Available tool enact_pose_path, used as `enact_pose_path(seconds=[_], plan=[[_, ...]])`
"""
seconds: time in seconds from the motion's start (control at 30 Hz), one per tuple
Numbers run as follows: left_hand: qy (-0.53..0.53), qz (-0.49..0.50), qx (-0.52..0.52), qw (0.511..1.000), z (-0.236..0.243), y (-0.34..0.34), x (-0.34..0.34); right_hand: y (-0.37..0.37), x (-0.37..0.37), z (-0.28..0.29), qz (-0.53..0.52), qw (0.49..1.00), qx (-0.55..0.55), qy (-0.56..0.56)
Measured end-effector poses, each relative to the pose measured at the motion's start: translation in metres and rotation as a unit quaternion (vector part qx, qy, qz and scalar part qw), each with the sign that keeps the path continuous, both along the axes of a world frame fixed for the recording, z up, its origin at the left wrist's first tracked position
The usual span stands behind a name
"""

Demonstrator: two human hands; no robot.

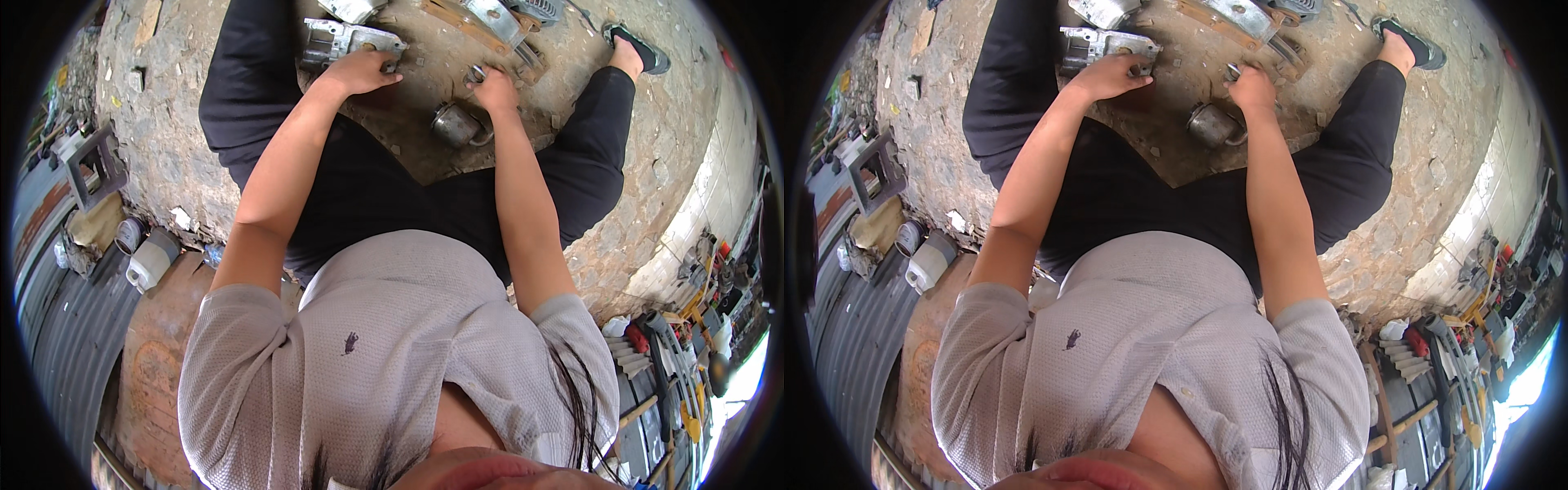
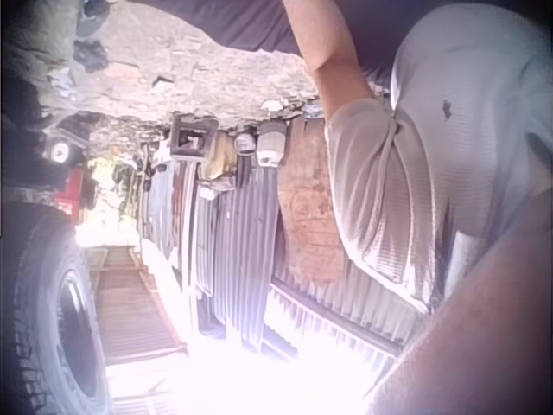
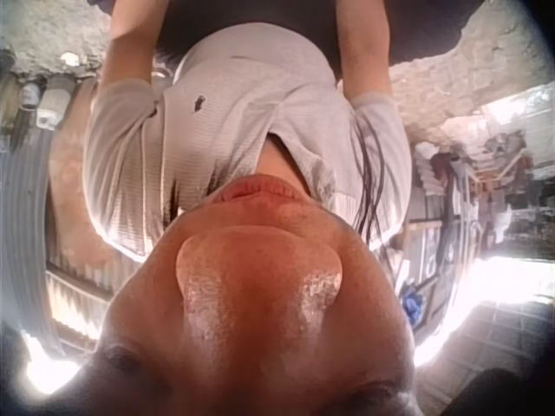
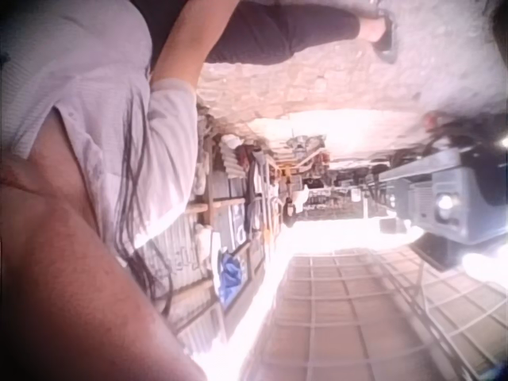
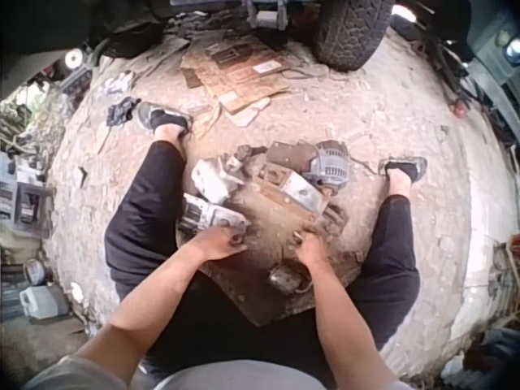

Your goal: The person sits on the floor and uses a metal rod to manipulate a cylindrical metal part, then uses a sandpaper sheet to smooth the surface of the part. The person handles the part and tools with both hands throughout the process.

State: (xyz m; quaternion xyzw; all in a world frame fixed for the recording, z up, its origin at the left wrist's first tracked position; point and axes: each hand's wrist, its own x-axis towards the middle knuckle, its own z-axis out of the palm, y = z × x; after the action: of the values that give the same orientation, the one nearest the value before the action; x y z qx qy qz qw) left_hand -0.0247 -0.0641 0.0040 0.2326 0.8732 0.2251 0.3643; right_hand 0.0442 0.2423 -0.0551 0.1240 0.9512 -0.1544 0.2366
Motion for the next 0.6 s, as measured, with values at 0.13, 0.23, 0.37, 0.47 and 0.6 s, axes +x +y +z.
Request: enact_pose_path(seconds=[0.13,0.23,0.37,0.47,0.6], plan=[[0.048,0.037,0.111,0.992,-0.002,0.016,0.011,-0.014,-0.013,0.019,-0.064,0.965,-0.250,0.036],[-0.003,0.052,0.163,0.985,0.007,0.026,0.015,-0.035,-0.008,0.041,-0.086,0.903,-0.417,0.063],[-0.046,0.080,0.152,0.984,0.009,0.032,0.014,-0.046,-0.008,0.042,-0.104,0.877,-0.466,0.054],[-0.010,0.087,0.139,0.986,0.006,0.029,0.010,-0.037,-0.010,0.048,0.016,0.929,-0.340,0.145],[-0.012,0.132,0.197,0.971,0.001,0.026,0.011,-0.019,-0.016,0.079,-0.131,0.911,-0.354,0.165]])
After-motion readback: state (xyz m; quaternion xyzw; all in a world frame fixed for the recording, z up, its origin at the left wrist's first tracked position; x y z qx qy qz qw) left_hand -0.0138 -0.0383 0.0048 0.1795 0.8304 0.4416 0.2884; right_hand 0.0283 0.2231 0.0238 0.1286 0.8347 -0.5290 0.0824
